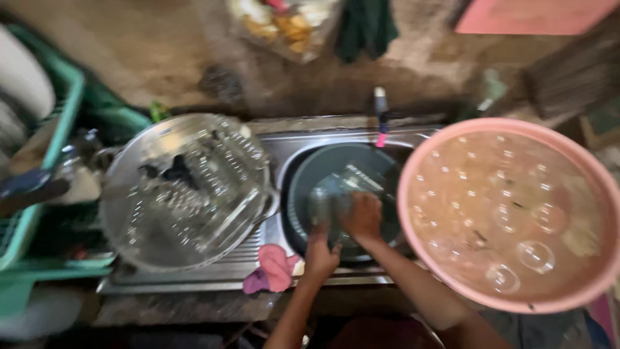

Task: The person washes clear plastic bottles by hand in a kitchen sink. They repeatedly pick up bottles from a pink colander, rinse them in the sink, and place them back into the colander. The person handles the bottles one at a time, rinsing them under running water.

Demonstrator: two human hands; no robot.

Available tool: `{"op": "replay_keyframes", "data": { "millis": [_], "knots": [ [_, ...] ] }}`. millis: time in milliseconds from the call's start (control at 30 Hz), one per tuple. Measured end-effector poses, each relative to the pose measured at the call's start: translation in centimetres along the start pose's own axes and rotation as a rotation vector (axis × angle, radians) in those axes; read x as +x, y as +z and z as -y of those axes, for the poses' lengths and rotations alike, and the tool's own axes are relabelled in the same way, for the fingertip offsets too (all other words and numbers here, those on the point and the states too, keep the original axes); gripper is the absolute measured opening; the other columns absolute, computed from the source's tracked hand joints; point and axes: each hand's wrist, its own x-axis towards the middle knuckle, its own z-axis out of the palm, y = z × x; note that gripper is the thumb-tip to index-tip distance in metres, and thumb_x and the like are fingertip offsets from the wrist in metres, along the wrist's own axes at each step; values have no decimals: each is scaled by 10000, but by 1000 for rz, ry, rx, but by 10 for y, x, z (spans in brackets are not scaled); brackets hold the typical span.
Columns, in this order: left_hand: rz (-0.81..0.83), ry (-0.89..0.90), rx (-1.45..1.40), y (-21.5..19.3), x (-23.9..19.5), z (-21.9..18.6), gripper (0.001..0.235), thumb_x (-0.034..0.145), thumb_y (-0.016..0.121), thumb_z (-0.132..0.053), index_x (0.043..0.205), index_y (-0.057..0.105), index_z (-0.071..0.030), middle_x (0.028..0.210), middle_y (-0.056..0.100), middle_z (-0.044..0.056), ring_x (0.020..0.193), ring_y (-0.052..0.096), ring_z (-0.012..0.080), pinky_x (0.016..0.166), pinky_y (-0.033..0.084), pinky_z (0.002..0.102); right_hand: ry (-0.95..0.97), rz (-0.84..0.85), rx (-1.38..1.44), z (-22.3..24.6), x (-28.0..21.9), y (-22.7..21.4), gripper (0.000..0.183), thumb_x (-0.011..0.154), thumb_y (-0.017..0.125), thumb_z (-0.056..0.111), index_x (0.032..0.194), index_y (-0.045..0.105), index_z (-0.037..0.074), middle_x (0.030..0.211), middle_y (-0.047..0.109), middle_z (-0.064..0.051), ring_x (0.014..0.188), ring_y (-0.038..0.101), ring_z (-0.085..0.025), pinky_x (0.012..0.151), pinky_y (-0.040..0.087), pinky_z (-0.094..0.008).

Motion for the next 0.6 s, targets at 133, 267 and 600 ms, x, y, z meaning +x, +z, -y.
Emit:
{"op": "replay_keyframes", "data": {
  "millis": [133,267,600],
  "knots": [
    [-112,153,-25,-3,15,-39,777,794,718,-83,1499,401,-4,1432,519,285,1338,494,463,1152,403,477,51,30,314,18,11,-80,625,672,888,302,1160,613,24,1065,658,-217,1021,605,-432,883,479,-512],
    [-145,294,-59,-9,27,-104,847,811,774,-138,1518,341,37,1483,458,310,1370,435,479,1153,366,496,-78,-142,423,17,22,-177,639,733,891,268,1238,583,26,1181,616,-216,1092,619,-384,897,528,-446],
    [71,494,-247,33,25,-215,717,837,705,-124,1477,425,35,1527,453,280,1445,408,451,1211,334,488,89,-534,223,-102,25,-381,632,816,930,243,1276,552,33,1245,580,-113,1139,586,-254,970,497,-375]
  ]
}}
